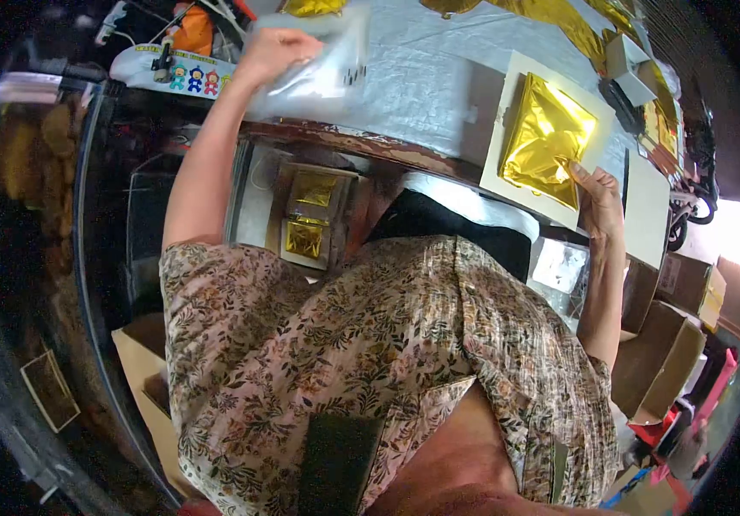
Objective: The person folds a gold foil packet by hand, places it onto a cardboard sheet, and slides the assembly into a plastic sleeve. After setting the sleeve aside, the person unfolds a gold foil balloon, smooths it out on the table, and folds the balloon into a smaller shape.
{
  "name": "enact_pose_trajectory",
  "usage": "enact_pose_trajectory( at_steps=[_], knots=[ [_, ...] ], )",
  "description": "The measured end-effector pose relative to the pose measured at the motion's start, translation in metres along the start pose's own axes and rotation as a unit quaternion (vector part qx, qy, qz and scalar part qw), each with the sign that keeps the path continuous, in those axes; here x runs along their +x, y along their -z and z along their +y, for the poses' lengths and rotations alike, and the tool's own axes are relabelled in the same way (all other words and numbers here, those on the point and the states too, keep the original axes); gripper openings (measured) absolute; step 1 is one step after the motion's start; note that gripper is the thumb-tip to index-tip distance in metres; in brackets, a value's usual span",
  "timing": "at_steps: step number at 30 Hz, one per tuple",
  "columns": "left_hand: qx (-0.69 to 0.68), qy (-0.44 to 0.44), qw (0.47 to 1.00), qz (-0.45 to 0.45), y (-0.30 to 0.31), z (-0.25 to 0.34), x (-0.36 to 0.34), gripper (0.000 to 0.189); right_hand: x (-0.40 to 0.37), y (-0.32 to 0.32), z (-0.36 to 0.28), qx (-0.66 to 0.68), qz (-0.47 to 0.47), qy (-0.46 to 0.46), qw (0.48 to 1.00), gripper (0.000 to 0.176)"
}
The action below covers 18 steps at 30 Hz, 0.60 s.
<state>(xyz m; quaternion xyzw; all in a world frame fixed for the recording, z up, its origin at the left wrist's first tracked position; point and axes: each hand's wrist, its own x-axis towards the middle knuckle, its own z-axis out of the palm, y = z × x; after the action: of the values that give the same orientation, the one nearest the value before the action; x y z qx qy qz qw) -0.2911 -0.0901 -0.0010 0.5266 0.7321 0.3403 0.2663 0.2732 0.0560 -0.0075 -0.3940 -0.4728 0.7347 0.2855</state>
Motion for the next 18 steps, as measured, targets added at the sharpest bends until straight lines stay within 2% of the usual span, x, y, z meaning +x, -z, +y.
enact_pose_trajectory(
  at_steps=[1,3,4,5,6,7,9,10,11,12,13,14,15,16,18],
  knots=[
    [0.057,-0.032,0.997,0.049,0.001,0.019,0.004,0.023,-0.004,-0.002,-0.004,0.005,0.007,-0.006,1.000,0.009],
    [0.145,-0.077,0.982,0.090,-0.003,0.085,0.002,0.021,-0.010,-0.002,-0.011,0.008,0.025,-0.019,0.999,0.007],
    [0.085,-0.071,0.992,0.054,0.001,0.080,0.018,0.022,-0.013,0.001,-0.011,0.009,0.023,-0.014,1.000,0.006],
    [0.091,-0.090,0.990,0.059,-0.011,0.090,0.026,0.022,-0.014,0.005,-0.012,0.009,0.021,-0.008,1.000,0.005],
    [0.097,-0.107,0.987,0.066,-0.027,0.118,0.027,0.024,-0.015,0.000,-0.014,0.017,0.058,-0.012,0.998,0.005],
    [0.151,-0.057,0.985,0.057,-0.045,0.164,0.025,0.018,-0.016,0.000,-0.018,0.018,0.064,-0.010,0.998,0.005],
    [0.119,-0.205,0.969,0.071,-0.094,0.151,0.051,0.025,-0.019,0.002,-0.023,-0.001,0.072,-0.014,0.997,0.005],
    [0.160,-0.170,0.972,0.030,-0.118,0.157,0.061,0.028,-0.006,0.028,-0.009,-0.026,0.066,-0.001,0.998,0.012],
    [0.199,-0.134,0.971,-0.012,-0.142,0.162,0.068,0.032,-0.005,0.030,-0.012,-0.025,0.074,-0.002,0.997,0.012],
    [0.196,-0.138,0.971,-0.019,-0.164,0.164,0.069,0.032,-0.008,0.027,-0.018,-0.085,0.055,0.012,0.995,0.013],
    [0.153,-0.109,0.982,-0.039,-0.184,0.163,0.069,0.030,-0.012,0.023,-0.026,-0.146,0.034,0.025,0.988,0.015],
    [0.110,-0.078,0.989,-0.059,-0.200,0.159,0.069,0.029,-0.013,0.019,-0.038,-0.129,0.071,-0.056,0.988,0.018],
    [0.021,-0.047,0.996,-0.070,-0.211,0.147,0.072,0.037,-0.011,0.026,-0.036,-0.129,0.076,-0.056,0.987,0.018],
    [0.019,-0.049,0.996,-0.074,-0.214,0.134,0.067,0.037,-0.008,0.035,-0.031,-0.118,0.072,-0.053,0.989,0.017],
    [0.007,-0.131,0.987,0.095,-0.204,0.116,0.047,0.044,-0.004,0.046,-0.029,-0.102,0.072,-0.048,0.991,0.016]
  ],
)
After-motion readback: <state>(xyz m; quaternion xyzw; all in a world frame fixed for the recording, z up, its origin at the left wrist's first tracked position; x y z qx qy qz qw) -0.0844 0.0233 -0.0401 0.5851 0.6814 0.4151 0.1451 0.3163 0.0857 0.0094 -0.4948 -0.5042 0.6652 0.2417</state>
